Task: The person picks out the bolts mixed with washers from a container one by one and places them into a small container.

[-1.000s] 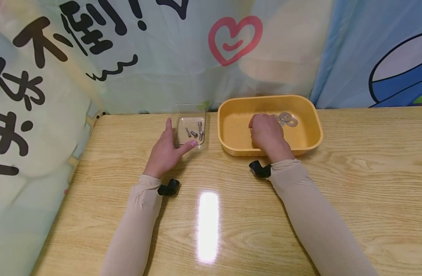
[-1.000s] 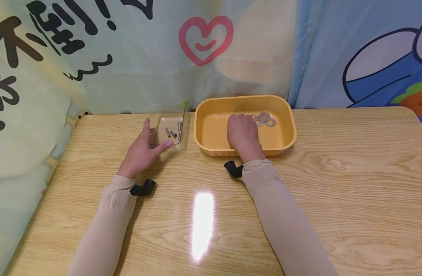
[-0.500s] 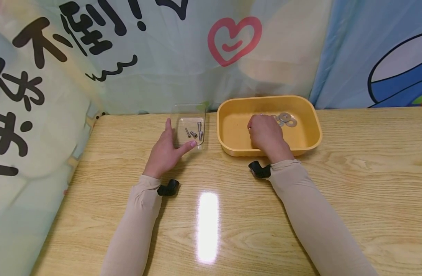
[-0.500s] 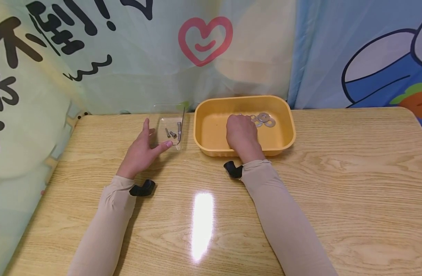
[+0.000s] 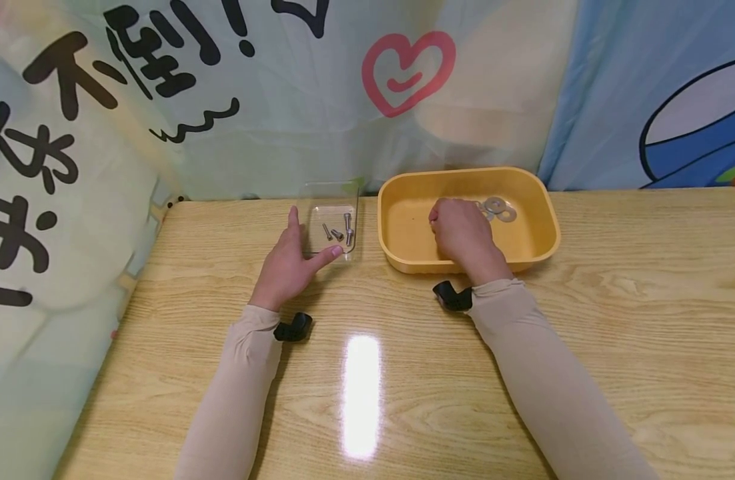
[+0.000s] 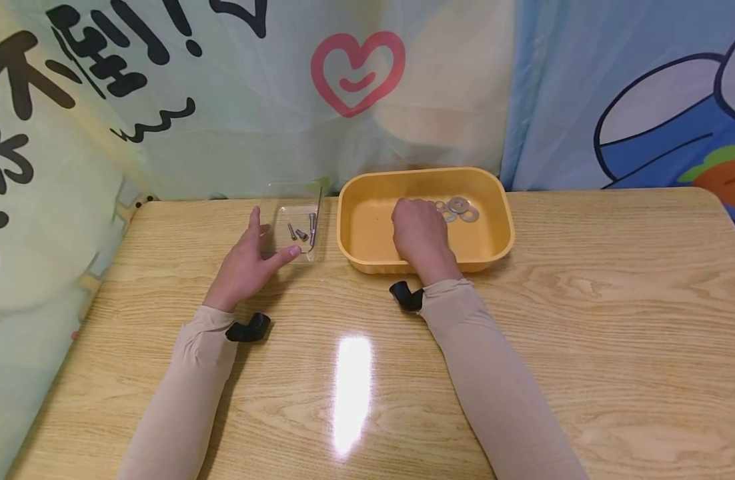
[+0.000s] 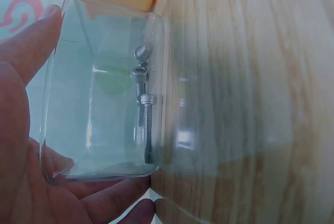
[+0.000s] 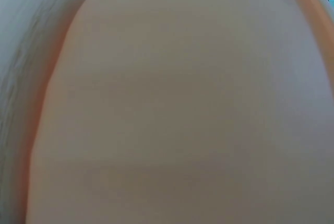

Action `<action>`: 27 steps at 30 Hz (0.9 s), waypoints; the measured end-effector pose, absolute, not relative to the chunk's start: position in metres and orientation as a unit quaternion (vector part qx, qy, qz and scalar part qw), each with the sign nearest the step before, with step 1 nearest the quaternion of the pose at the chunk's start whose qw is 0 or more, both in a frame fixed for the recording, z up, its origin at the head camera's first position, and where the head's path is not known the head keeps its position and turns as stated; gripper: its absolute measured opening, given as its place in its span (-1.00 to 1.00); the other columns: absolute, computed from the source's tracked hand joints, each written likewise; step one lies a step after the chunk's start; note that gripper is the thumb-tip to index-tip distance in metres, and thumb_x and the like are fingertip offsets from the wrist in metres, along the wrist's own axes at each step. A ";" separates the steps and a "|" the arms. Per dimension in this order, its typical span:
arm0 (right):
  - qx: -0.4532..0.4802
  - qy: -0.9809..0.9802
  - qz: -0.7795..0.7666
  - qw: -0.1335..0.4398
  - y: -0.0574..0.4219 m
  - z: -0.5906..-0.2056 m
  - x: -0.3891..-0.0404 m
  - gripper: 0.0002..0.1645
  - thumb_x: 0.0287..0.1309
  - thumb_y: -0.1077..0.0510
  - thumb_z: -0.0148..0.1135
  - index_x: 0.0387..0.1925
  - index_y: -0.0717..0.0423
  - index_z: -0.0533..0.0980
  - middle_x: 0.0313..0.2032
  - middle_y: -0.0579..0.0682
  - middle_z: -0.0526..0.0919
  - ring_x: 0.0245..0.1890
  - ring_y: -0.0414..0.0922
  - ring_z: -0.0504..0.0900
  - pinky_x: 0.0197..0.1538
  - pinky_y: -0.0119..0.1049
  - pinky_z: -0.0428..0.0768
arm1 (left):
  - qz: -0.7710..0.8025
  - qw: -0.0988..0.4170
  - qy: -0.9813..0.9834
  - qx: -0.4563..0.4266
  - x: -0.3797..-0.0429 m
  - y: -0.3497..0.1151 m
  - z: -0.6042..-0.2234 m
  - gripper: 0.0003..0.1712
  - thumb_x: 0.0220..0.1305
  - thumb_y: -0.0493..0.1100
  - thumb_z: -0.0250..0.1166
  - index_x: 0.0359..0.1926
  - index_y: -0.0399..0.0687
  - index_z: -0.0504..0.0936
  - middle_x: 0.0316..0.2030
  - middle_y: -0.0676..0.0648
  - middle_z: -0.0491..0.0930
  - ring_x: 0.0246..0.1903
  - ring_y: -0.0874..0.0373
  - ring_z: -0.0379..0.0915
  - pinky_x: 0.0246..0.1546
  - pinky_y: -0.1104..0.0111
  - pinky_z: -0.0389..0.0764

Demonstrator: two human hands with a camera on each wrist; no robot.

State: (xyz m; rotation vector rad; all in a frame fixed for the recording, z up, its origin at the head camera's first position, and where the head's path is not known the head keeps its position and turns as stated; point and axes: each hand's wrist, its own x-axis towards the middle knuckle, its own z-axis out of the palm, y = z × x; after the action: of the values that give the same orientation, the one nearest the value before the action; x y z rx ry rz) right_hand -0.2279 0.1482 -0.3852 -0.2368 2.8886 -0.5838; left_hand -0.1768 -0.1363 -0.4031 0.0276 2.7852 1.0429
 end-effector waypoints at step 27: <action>-0.100 0.965 -0.240 -0.016 0.144 -0.381 -0.223 -0.75 0.33 0.32 0.02 -0.17 0.31 0.62 -0.18 0.25 0.70 -0.13 0.24 0.63 -0.05 0.10 0.57 | 0.351 0.082 0.933 0.011 -0.176 -0.137 -0.404 0.33 0.27 0.41 0.25 0.60 -0.15 -0.38 0.51 -0.33 0.06 0.49 -0.16 0.01 0.42 0.00 0.17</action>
State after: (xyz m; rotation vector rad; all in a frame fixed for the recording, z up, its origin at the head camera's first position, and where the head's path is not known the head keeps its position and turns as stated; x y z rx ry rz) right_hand -0.2232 0.1443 -0.3810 -0.3182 3.0634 -0.7623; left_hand -0.1761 -0.1370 -0.4041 0.0337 2.7864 1.0477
